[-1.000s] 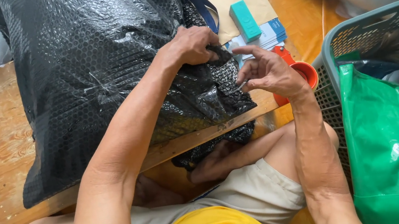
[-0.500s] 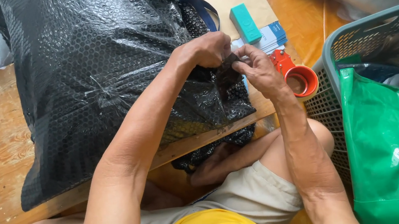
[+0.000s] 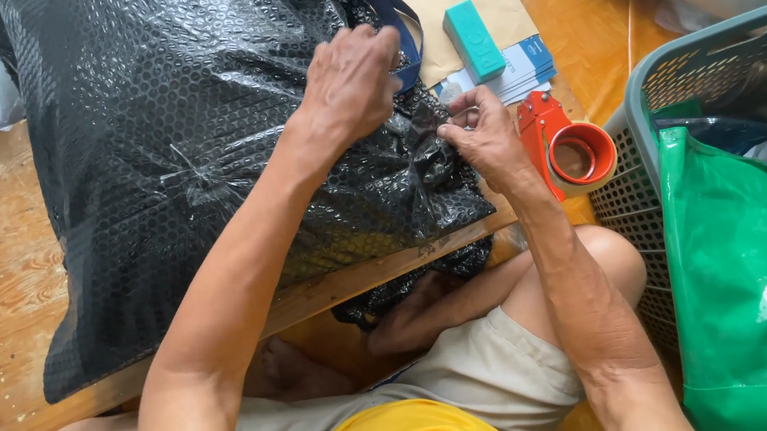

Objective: Wrapping a large object in black bubble wrap and securing it with adhesive tape from a dispenser.

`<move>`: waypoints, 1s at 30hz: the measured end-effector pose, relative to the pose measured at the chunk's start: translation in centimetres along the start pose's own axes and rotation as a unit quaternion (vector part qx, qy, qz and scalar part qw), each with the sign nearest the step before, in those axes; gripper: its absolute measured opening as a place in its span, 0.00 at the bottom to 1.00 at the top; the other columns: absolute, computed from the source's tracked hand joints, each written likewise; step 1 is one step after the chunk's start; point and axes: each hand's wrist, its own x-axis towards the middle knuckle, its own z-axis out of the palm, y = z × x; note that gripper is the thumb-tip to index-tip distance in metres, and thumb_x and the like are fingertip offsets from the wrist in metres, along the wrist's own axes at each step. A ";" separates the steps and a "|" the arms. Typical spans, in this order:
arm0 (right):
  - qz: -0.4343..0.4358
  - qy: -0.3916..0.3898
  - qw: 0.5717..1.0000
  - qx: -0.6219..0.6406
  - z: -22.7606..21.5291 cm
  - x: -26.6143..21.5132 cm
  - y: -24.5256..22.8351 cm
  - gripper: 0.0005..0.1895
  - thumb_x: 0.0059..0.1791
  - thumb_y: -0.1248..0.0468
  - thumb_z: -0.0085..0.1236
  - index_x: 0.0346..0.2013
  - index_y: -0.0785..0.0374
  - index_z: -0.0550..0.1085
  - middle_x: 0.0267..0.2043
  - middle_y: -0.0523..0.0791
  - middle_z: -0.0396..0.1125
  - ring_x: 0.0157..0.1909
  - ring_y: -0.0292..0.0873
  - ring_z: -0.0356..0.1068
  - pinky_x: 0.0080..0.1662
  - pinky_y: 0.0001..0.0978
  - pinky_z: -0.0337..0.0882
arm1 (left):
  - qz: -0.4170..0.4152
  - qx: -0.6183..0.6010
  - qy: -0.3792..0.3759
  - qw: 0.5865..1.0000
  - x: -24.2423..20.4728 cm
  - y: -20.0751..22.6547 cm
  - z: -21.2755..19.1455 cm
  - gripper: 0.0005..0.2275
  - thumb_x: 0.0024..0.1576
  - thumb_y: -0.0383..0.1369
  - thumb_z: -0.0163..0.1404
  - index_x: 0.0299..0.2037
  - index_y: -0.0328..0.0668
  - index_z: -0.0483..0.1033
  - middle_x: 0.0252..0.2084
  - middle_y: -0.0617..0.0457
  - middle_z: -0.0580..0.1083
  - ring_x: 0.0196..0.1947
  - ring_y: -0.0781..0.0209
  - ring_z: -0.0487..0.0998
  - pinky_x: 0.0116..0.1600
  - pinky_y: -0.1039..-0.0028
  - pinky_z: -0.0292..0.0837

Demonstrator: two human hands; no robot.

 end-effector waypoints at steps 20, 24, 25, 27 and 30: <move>-0.007 0.080 0.872 -0.483 -10.7 -5.5 -2.6 0.13 0.51 0.51 0.66 0.36 0.57 0.79 0.36 0.51 0.71 0.45 0.57 0.74 0.46 0.51 0.71 | -0.114 0.042 -0.018 0.992 -4.7 -3.0 6.5 0.12 0.47 0.31 0.57 0.39 0.46 0.71 0.28 0.48 0.74 0.42 0.45 0.73 0.52 0.46 0.52; 0.079 0.057 0.859 -0.503 -9.2 -6.4 -3.8 0.19 0.47 0.47 0.66 0.41 0.59 0.79 0.42 0.56 0.73 0.52 0.62 0.72 0.54 0.56 0.68 | -0.105 0.042 -0.007 0.994 -4.7 -1.0 4.0 0.11 0.53 0.35 0.57 0.41 0.45 0.70 0.32 0.47 0.76 0.40 0.44 0.76 0.52 0.48 0.56; 0.095 0.052 0.847 -0.520 -8.7 -6.4 -3.9 0.23 0.45 0.45 0.67 0.41 0.61 0.79 0.43 0.56 0.73 0.53 0.63 0.72 0.56 0.57 0.65 | -0.103 0.075 0.014 0.992 -4.9 -0.5 3.2 0.10 0.54 0.34 0.57 0.42 0.45 0.71 0.34 0.47 0.76 0.41 0.44 0.75 0.51 0.49 0.56; 0.112 0.046 0.835 -0.537 -7.7 -6.3 -4.2 0.27 0.43 0.42 0.67 0.41 0.63 0.78 0.45 0.57 0.74 0.54 0.63 0.72 0.58 0.58 0.62 | -0.100 0.108 0.033 0.989 -5.3 -0.4 2.6 0.10 0.55 0.34 0.57 0.42 0.44 0.72 0.35 0.46 0.75 0.42 0.45 0.74 0.50 0.50 0.55; 0.142 0.037 0.813 -0.564 -7.5 -5.5 -3.0 0.30 0.46 0.42 0.65 0.45 0.67 0.76 0.50 0.60 0.73 0.58 0.63 0.71 0.60 0.59 0.57 | -0.130 0.112 -0.032 0.985 -5.5 -1.4 3.5 0.14 0.52 0.37 0.60 0.43 0.45 0.70 0.34 0.47 0.76 0.42 0.42 0.74 0.49 0.48 0.56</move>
